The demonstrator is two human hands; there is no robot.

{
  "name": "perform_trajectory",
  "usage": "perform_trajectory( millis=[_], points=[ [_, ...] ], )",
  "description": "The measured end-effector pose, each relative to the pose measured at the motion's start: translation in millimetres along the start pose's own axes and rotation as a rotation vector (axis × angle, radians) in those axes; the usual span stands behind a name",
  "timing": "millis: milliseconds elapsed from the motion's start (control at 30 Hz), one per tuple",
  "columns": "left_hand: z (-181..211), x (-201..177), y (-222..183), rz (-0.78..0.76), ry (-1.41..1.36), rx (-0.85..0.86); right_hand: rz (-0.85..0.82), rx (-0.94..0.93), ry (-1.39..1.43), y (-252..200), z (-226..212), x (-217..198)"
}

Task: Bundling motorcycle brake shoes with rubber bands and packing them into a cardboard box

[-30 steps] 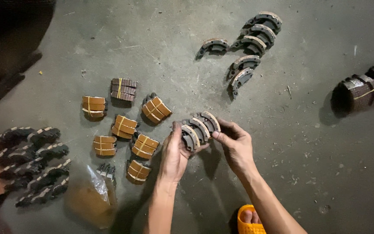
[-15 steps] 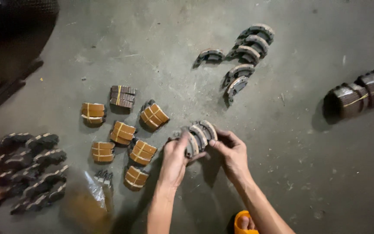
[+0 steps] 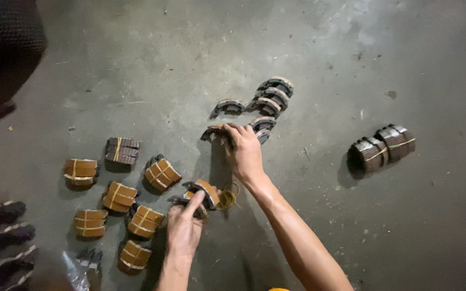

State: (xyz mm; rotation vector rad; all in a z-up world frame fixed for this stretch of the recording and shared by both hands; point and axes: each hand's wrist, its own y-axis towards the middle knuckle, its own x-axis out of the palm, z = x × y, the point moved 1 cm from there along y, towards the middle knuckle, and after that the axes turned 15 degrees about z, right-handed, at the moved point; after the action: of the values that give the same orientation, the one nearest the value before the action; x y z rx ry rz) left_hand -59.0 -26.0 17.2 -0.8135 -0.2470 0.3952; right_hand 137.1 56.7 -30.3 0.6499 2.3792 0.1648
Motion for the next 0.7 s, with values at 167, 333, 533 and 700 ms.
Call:
perform_trajectory(
  millis=[167,333,533,700],
  points=[
    [15.6,11.7,-8.1,0.088,-0.102,-0.037,0.045,-0.104,-0.122,-18.7,29.1,-21.6],
    [12.9,13.6,-4.3,-0.104,-0.243,0.016,-0.17,-0.232,-0.341,-24.8,66.4,-66.0],
    [12.9,31.1,-11.3,-0.155,-0.423,-0.217,-0.199,0.02,-0.403,-49.5,82.8,-80.4],
    [-12.5,28.3,-5.9,-0.022,-0.673,-0.323,0.066,0.209,0.066,-90.6,39.0,-92.7]
  ],
)
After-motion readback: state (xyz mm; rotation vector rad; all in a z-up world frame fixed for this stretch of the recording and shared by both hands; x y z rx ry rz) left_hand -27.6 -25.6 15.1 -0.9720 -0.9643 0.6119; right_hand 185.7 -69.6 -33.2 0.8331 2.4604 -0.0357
